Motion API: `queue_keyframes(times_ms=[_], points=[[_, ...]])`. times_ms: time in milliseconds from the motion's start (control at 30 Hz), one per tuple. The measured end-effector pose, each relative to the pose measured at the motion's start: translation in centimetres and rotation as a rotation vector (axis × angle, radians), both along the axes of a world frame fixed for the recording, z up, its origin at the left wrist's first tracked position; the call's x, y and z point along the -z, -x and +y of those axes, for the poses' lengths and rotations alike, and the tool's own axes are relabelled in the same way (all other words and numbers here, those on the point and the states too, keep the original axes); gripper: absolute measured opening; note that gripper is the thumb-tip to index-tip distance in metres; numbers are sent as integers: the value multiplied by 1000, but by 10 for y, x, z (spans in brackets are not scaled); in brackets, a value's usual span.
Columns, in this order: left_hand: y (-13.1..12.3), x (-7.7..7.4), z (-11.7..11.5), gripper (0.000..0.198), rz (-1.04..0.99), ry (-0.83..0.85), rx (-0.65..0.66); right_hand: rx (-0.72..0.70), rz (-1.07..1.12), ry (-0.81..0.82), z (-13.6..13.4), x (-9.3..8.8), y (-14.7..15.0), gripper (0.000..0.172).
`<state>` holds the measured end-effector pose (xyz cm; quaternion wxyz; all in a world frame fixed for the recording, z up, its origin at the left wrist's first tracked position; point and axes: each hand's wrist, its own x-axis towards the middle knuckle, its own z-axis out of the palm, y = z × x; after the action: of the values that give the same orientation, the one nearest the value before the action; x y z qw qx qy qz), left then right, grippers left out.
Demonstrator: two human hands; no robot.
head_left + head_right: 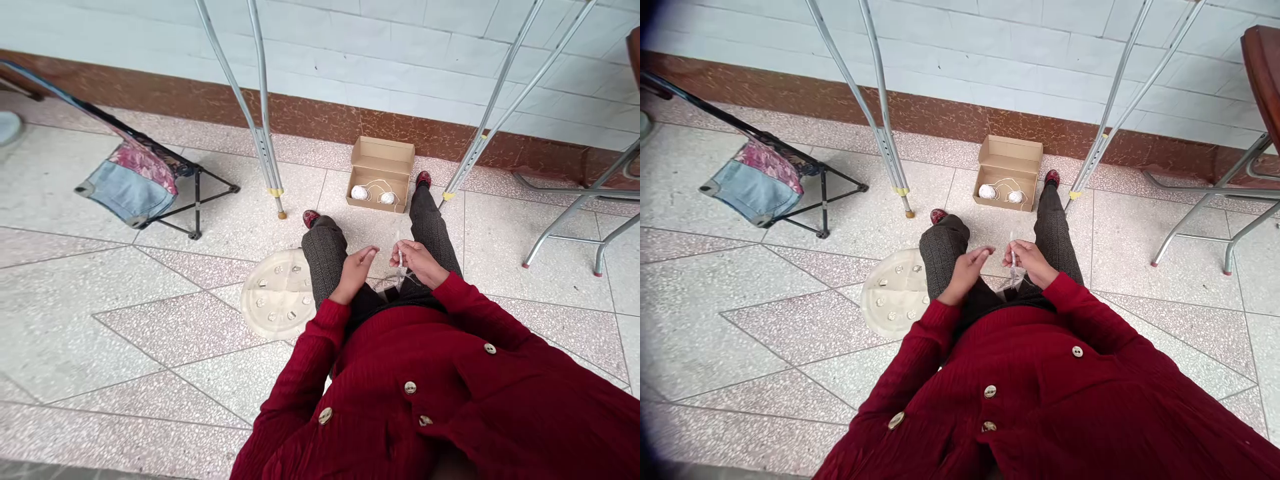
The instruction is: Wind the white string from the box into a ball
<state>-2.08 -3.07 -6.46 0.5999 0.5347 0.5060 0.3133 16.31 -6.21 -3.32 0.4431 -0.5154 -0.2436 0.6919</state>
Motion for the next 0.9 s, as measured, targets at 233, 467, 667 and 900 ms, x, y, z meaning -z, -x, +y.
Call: queue_keyframes(times_ms=[233, 467, 667, 900], points=[[-41, -15, 17, 58, -335, 371, 103, -66, 158, -53, -4, -9, 8, 41], [-55, -22, 32, 44, -506, 381, 42, -91, 99, -32, -12, 3, 1, 45], [-50, -20, 38, 37, -523, 387, -135, -104, -77, -97, -19, 5, -3, 47], [-46, -19, 38, 40, -690, 439, -135, -120, 124, 71, -18, -3, -3, 44]])
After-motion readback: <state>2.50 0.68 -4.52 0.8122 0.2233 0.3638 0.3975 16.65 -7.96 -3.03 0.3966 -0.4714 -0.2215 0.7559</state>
